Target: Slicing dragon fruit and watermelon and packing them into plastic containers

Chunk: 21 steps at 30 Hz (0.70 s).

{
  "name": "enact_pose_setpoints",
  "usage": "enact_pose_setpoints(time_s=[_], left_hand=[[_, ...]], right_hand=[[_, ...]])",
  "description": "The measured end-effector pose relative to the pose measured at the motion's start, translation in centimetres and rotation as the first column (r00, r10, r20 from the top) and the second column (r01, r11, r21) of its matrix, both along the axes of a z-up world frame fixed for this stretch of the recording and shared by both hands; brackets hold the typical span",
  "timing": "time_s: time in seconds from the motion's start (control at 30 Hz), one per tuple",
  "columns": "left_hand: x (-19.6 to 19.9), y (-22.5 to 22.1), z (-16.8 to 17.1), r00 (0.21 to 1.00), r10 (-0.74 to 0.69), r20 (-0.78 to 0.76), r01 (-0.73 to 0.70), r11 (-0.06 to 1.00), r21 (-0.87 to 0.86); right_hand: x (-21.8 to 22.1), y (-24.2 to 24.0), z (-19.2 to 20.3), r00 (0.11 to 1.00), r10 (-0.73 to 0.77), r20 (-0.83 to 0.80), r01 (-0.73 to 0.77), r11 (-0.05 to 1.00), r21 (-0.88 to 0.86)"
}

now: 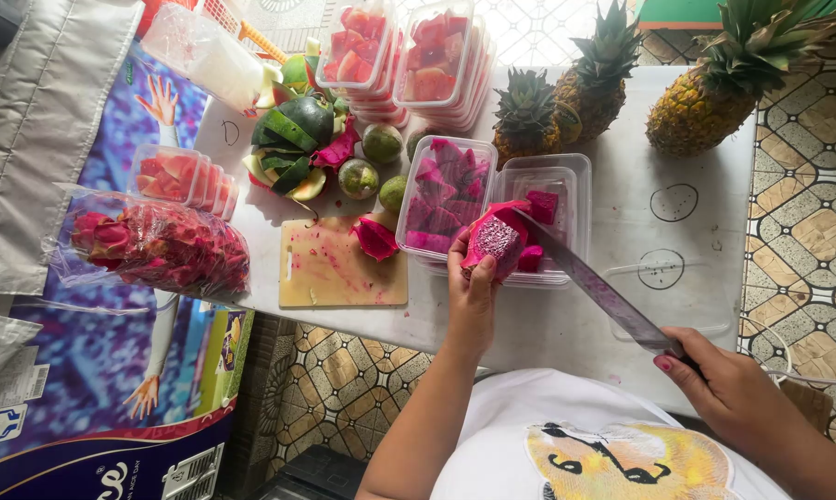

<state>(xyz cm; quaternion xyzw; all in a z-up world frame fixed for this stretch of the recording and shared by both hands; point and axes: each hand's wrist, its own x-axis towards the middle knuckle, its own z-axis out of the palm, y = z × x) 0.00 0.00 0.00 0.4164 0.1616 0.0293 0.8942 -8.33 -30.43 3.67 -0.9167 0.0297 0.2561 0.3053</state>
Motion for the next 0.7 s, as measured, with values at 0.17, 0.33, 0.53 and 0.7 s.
enact_pose_setpoints(time_s=[0.17, 0.33, 0.53, 0.7], left_hand=[[0.0, -0.2, 0.4, 0.998, -0.028, 0.053, 0.027, 1.0, 0.011], [0.2, -0.6, -0.2, 0.993, -0.015, 0.113, 0.014, 1.0, 0.009], [0.4, -1.0, -0.4, 0.993, -0.058, 0.102, 0.057, 0.998, 0.01], [0.5, -1.5, -0.9, 0.998, -0.056, 0.033, 0.055, 0.998, 0.043]], right_hand=[[-0.4, 0.0, -0.5, 0.971, 0.125, 0.203, -0.12, 0.992, -0.039], [-0.6, 0.0, -1.2, 0.951, 0.168, 0.261, -0.15, 0.985, -0.089], [-0.7, 0.3, -2.8, 0.922, 0.234, 0.309, -0.173, 0.962, -0.212], [0.1, 1.7, -3.2, 0.968, 0.233, 0.087, -0.204, 0.944, -0.259]])
